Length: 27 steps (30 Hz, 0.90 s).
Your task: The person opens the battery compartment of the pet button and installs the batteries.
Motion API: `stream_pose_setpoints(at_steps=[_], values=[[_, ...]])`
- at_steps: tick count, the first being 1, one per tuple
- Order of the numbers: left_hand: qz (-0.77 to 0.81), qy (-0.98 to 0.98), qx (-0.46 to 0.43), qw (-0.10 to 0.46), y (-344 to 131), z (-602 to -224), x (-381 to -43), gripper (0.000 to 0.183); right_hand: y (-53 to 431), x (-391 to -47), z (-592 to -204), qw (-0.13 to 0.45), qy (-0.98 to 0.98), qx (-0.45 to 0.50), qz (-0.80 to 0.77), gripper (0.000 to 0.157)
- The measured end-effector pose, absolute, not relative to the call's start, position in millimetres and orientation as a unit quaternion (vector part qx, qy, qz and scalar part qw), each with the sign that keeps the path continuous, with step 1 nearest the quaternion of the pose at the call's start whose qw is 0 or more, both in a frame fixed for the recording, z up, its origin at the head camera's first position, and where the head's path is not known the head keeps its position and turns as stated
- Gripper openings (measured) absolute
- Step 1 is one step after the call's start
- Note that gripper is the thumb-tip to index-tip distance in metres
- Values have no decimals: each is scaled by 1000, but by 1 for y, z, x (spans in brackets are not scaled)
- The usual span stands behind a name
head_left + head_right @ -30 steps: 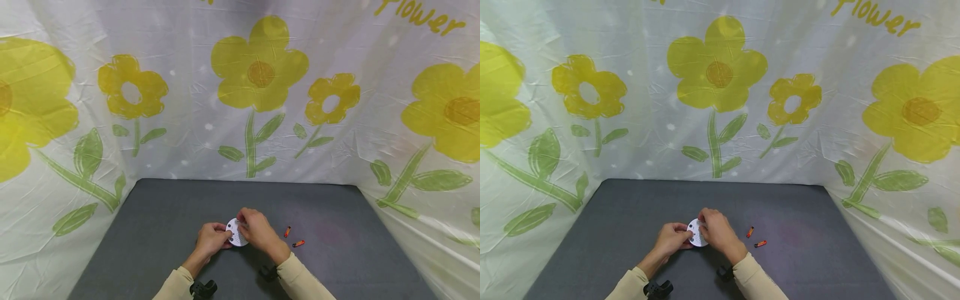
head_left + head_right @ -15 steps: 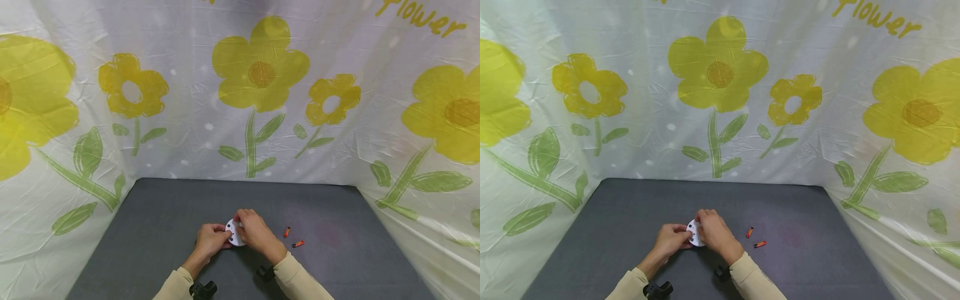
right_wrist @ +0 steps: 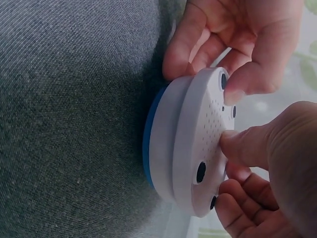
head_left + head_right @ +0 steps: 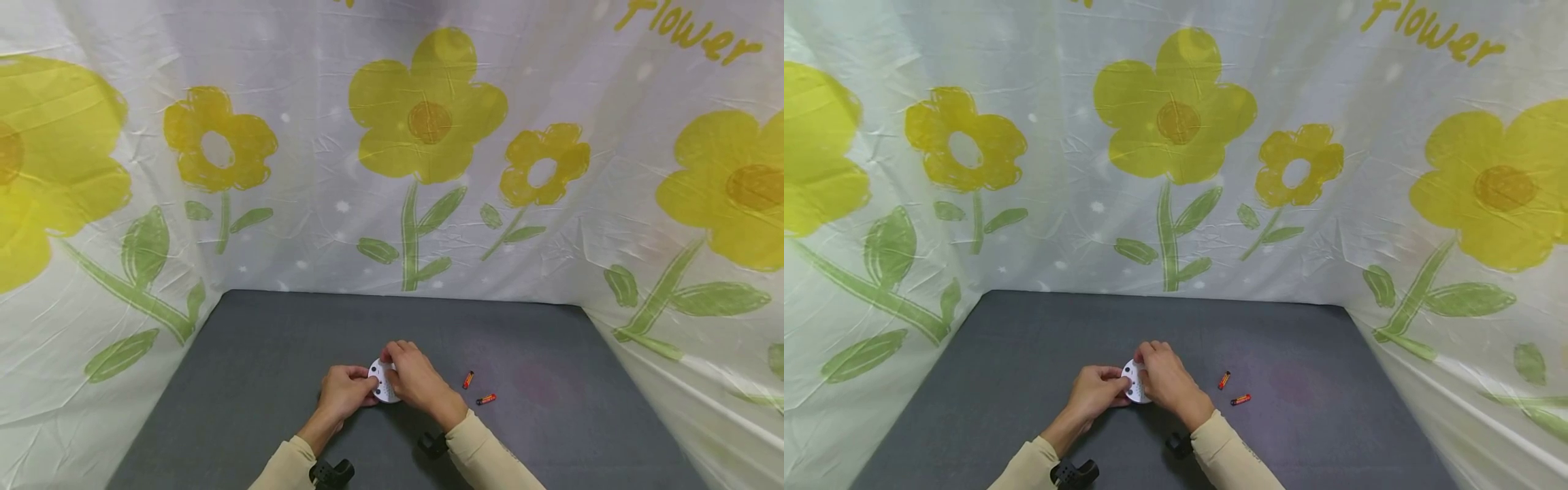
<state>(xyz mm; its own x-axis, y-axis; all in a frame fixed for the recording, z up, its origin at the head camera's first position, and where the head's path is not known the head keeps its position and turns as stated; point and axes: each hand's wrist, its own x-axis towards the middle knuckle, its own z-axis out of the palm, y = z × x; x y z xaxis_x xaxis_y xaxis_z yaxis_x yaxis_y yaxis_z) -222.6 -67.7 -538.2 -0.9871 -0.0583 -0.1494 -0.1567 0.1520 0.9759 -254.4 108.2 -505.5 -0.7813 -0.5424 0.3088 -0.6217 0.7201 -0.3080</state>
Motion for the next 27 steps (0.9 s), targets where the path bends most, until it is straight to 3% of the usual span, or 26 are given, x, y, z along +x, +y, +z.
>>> stream_pose_setpoints(at_steps=[12,27], values=[[648,758,-68,32,-68,-539,-222,29,108,-253,-505,98,-921,319,201,20],[652,755,-71,28,-65,-538,-220,27,108,-248,-507,143,-918,318,189,17]])
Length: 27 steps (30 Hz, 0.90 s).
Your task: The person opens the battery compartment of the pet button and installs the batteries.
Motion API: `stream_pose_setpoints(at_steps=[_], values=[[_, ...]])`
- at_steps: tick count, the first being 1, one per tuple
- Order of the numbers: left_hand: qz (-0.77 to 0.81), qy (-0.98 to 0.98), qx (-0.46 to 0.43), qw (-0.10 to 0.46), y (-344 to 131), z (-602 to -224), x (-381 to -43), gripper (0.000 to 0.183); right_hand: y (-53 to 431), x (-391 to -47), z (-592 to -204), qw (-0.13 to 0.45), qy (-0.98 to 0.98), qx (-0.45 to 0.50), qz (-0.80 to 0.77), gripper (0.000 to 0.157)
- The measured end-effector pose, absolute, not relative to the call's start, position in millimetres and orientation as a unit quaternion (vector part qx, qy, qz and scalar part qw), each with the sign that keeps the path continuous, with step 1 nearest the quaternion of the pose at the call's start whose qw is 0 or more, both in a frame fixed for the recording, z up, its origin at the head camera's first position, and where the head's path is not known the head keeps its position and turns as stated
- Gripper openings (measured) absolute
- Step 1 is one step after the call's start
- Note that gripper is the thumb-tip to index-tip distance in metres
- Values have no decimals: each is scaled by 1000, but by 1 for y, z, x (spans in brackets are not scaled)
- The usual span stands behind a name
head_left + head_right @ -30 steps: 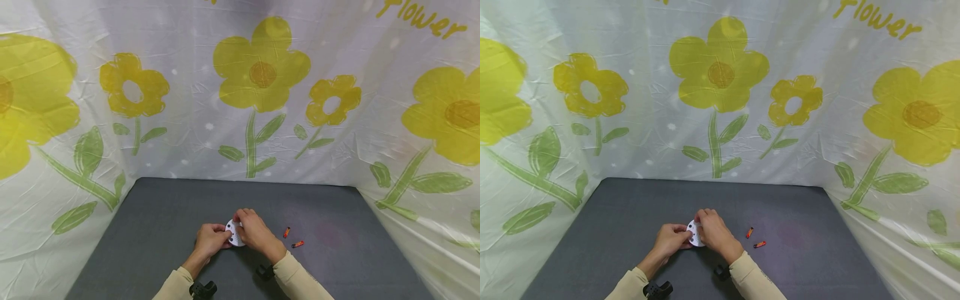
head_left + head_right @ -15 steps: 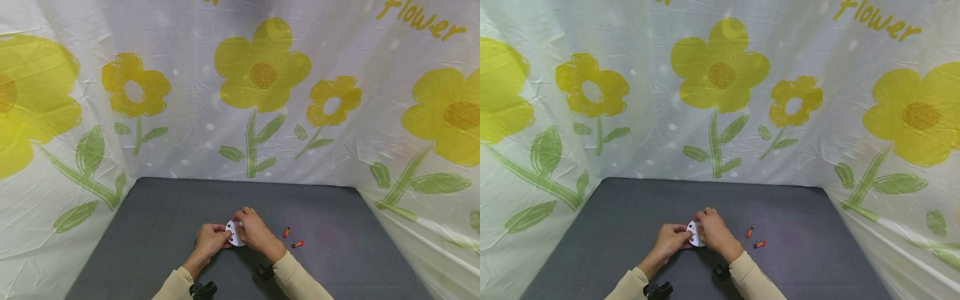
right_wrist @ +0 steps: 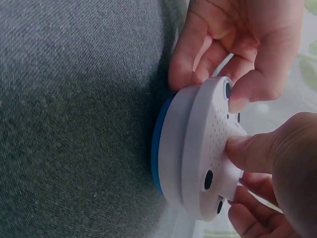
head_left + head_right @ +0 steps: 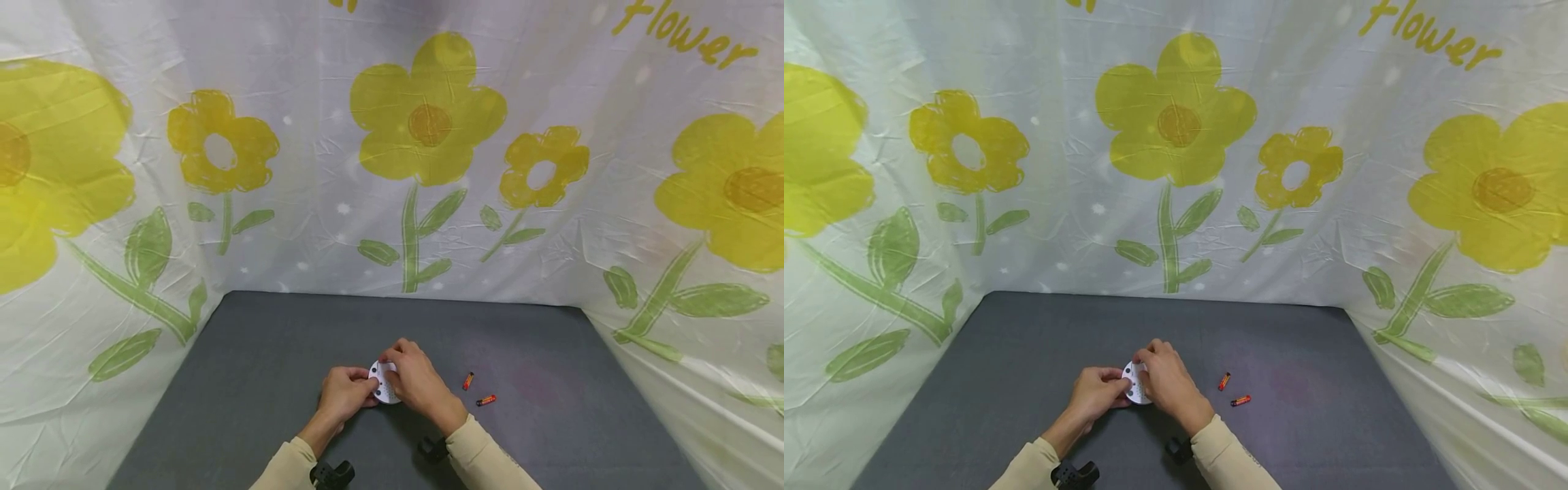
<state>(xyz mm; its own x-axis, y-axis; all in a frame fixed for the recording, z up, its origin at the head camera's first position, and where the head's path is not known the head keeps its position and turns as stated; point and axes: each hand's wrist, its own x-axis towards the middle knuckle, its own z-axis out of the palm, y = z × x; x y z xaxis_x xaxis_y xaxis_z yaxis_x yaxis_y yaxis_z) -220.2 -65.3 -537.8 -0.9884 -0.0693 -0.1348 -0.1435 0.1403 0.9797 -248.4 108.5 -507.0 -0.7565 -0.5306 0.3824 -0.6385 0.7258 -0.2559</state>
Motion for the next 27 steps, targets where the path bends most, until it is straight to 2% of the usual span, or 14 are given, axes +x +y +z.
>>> stream_pose_setpoints(at_steps=[22,27], values=[[663,746,-63,29,-66,-540,-221,29,104,-253,-511,134,-911,281,270,14],[661,747,-67,29,-67,-541,-221,29,108,-257,-505,149,-907,285,272,15]])
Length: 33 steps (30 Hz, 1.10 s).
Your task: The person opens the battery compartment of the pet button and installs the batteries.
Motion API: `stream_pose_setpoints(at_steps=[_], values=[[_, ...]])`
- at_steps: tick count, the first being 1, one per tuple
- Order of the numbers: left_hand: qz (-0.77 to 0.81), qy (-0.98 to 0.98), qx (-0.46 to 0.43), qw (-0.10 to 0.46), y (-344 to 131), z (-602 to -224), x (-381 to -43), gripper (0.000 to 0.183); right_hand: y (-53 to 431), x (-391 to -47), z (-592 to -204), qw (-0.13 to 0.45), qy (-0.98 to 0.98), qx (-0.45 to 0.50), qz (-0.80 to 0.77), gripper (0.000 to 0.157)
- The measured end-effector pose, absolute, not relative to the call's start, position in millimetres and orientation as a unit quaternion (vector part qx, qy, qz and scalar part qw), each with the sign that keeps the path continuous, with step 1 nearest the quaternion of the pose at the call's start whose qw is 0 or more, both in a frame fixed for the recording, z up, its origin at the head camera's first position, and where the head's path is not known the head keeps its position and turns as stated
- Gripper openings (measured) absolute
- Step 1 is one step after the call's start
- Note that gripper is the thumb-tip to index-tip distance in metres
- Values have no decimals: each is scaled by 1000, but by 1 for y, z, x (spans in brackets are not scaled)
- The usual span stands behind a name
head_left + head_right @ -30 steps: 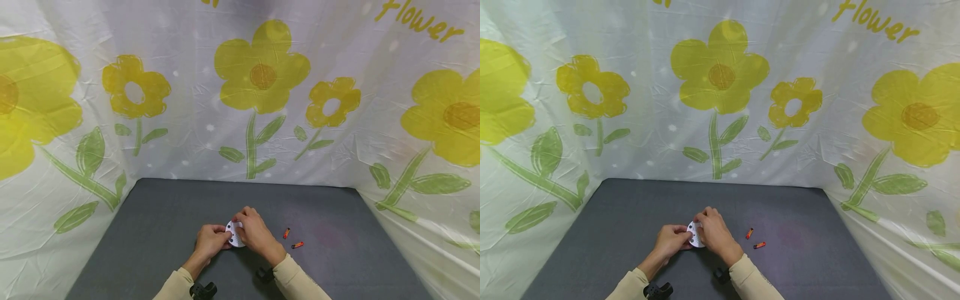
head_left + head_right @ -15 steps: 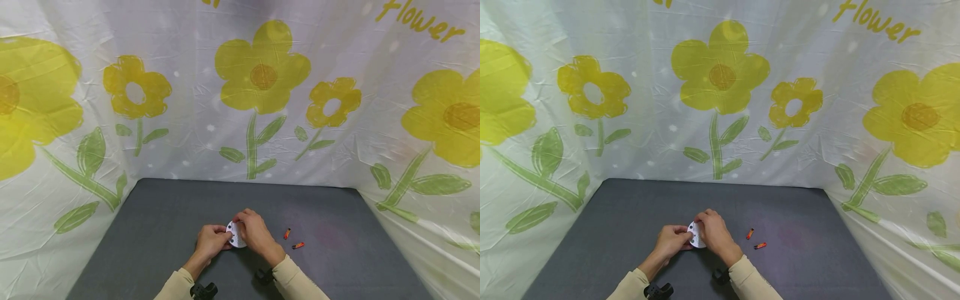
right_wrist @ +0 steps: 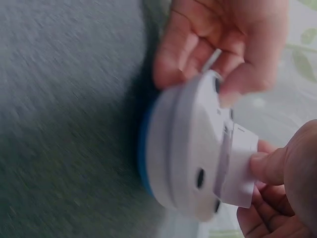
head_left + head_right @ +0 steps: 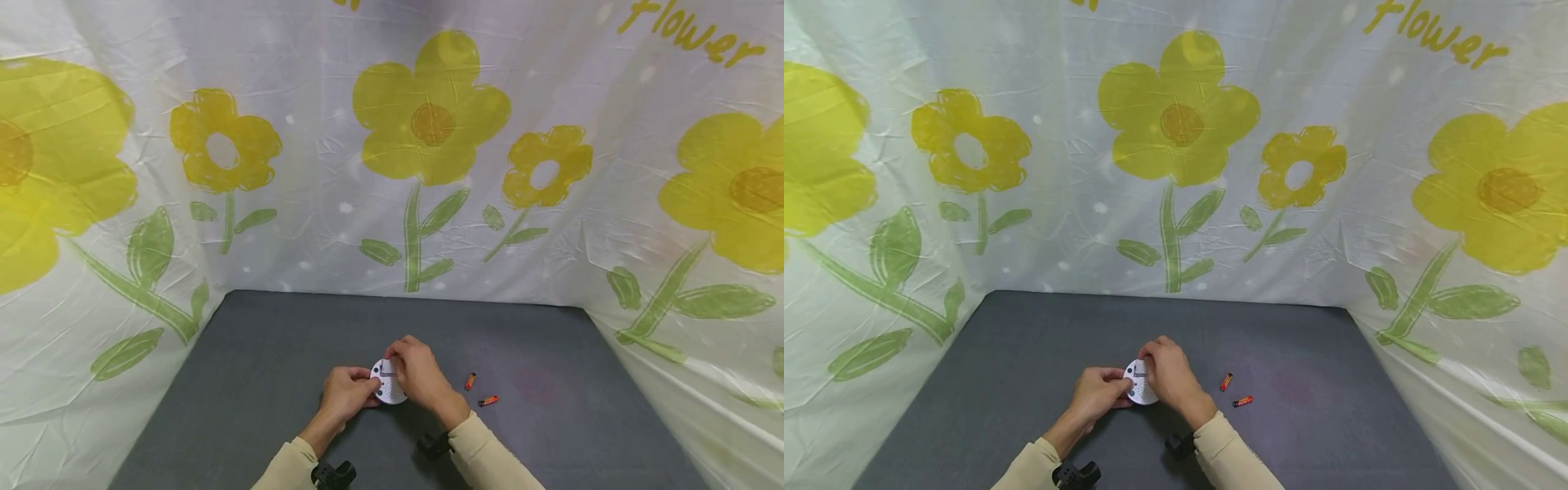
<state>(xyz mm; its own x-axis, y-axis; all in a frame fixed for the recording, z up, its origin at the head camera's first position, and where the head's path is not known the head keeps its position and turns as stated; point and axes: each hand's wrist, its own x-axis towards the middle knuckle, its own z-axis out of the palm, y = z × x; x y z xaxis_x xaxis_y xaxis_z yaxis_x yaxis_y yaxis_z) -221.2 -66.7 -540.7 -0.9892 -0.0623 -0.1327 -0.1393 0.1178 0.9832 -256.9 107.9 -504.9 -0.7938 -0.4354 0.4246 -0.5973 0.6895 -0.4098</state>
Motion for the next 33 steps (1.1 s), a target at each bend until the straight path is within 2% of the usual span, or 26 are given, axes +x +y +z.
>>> stream_pose_setpoints(at_steps=[8,18,33], values=[[667,741,-71,30,-66,-541,-222,29,126,-266,-488,150,-913,261,274,17],[668,740,-72,26,-65,-542,-222,28,161,-275,-478,190,-920,228,257,18],[666,741,-79,29,-65,-540,-221,28,239,-272,-472,118,-957,147,221,20]])
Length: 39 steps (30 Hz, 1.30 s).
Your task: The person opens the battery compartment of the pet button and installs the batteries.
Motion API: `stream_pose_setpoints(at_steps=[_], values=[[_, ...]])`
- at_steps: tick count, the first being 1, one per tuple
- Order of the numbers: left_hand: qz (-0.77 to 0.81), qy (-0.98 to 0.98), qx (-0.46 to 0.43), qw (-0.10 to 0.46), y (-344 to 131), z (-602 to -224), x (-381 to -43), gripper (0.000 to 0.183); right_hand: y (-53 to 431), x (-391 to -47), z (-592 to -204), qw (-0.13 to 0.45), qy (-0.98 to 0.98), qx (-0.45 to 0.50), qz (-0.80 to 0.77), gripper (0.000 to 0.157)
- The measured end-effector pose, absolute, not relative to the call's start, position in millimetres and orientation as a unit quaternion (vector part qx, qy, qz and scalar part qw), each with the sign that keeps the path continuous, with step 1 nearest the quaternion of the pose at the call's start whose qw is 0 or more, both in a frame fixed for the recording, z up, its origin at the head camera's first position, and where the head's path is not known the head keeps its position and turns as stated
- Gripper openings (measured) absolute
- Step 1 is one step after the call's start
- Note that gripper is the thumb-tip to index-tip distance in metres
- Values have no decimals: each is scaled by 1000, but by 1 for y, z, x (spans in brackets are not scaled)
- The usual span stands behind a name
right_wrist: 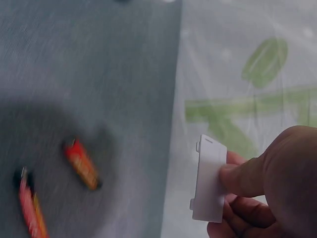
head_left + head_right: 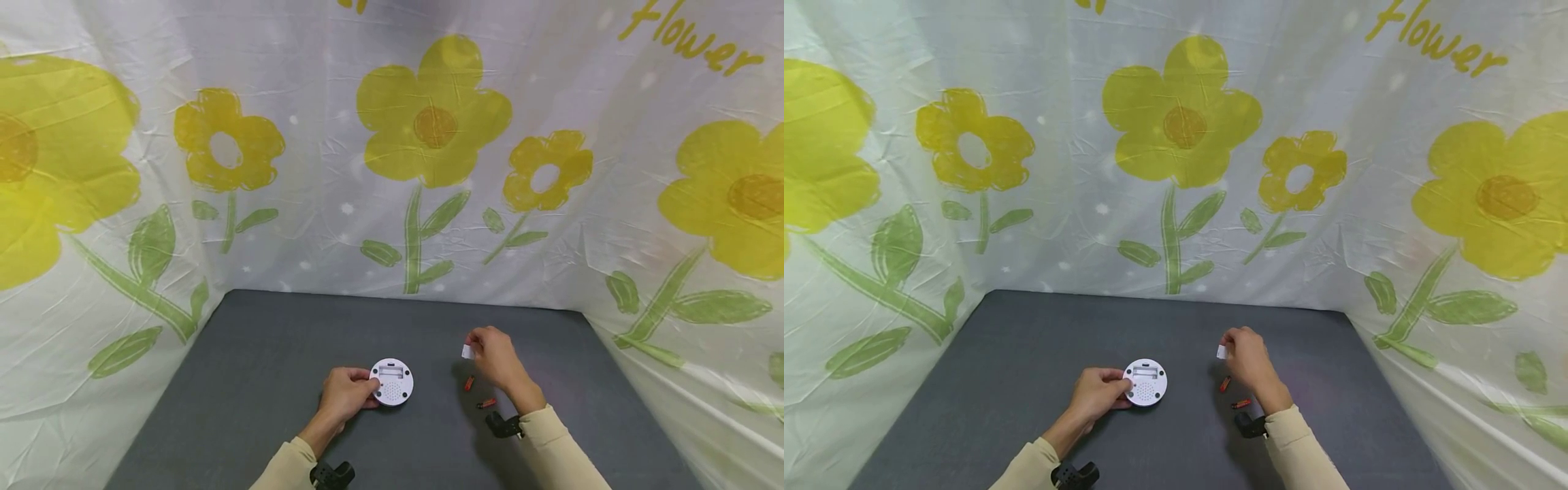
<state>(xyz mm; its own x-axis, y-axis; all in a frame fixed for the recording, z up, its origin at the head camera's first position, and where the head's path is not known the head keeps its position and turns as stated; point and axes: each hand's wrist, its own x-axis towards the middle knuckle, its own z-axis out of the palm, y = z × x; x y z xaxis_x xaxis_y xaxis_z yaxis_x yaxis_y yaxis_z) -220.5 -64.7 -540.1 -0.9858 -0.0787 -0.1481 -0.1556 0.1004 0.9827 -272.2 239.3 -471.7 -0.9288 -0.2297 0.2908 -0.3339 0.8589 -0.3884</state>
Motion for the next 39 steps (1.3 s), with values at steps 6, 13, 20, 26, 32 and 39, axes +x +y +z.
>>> stream_pose_setpoints(at_steps=[6,13,20,26,32,39], values=[[666,741,-78,29,-65,-540,-220,29,266,-272,-478,91,-966,114,213,17],[661,745,-83,28,-66,-538,-220,29,287,-273,-492,64,-970,102,211,15],[662,745,-80,33,-66,-540,-219,29,298,-269,-505,45,-974,86,206,18],[665,742,-81,34,-65,-540,-219,30,303,-269,-513,42,-976,70,201,17],[664,743,-83,34,-65,-540,-220,30,306,-268,-520,35,-978,58,197,15],[663,744,-83,34,-65,-539,-219,31,307,-267,-528,70,-979,74,176,14]])
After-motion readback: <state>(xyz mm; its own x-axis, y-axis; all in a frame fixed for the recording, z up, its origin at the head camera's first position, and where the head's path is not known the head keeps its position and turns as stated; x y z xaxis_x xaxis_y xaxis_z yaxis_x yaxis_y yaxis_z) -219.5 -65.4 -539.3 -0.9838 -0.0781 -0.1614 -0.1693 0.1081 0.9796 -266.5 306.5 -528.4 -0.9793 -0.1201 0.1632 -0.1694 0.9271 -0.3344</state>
